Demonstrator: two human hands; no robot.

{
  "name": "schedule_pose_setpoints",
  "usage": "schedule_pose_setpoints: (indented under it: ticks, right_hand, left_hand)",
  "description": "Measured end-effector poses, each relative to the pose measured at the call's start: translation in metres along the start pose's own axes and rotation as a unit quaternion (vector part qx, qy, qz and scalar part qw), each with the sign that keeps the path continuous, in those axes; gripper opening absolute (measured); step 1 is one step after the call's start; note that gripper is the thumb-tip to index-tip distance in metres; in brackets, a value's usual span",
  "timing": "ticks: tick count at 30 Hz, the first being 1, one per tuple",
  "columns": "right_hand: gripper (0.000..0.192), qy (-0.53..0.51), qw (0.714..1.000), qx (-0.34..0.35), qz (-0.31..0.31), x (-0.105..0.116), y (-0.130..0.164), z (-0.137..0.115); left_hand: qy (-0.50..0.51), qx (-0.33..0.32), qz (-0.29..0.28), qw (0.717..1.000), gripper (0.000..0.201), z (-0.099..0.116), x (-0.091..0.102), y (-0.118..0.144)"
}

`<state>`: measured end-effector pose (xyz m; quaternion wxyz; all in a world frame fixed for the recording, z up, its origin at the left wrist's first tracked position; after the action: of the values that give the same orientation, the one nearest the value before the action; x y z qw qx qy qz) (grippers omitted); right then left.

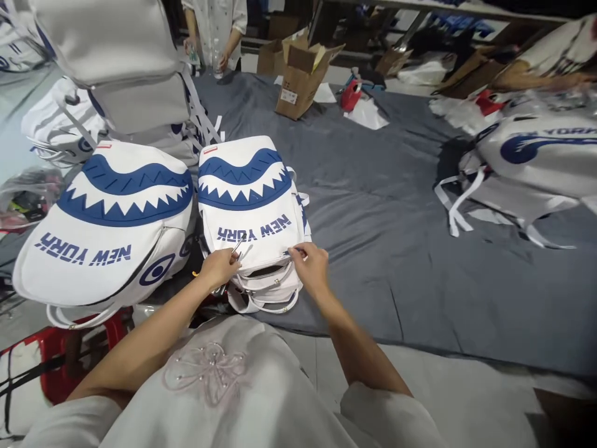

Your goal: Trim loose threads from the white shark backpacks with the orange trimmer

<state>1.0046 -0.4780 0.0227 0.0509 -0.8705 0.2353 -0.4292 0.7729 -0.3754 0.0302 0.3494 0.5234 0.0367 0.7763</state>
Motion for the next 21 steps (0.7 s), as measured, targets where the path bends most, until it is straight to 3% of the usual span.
schedule_pose_setpoints:
  ticks: [5,8,10,15,21]
  right_hand:
    - [0.021,-0.056,0.998,0.012,-0.029,0.012,0.002,0.013]
    - [0.023,-0.070,0.997,-0.017,0.017,0.019,0.010,0.031]
    - [0.023,-0.086,0.994,-0.045,0.050,0.024,-0.001,0.049]
    - [0.019,-0.112,0.992,-0.038,0.054,0.027,-0.085,0.073]
    - [0.012,-0.061,0.995,-0.080,0.008,0.017,-0.184,0.068]
  left_hand:
    - [0.023,0.035,0.033,0.999,0.020,0.002,-0.010,0.005]
    - [0.026,0.040,0.087,0.995,0.014,0.003,-0.017,0.013]
    - [0.009,0.048,0.120,0.991,0.011,0.004,-0.021,0.019]
    - [0.004,0.088,0.174,0.981,0.005,0.008,-0.029,0.025]
    - [0.055,0.069,0.206,0.974,0.007,0.005,-0.035,0.027]
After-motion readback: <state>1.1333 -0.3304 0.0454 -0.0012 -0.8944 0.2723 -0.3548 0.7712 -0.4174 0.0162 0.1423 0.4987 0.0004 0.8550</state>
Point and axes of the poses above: each hand's wrist, its own y-axis away from the middle knuckle, its own x-axis out of the back of the hand, z = x × y, the point moved 4 cm from there along -y, towards the middle knuckle, and after that the axes turned 10 degrees about -z, right-handed, at the moved point
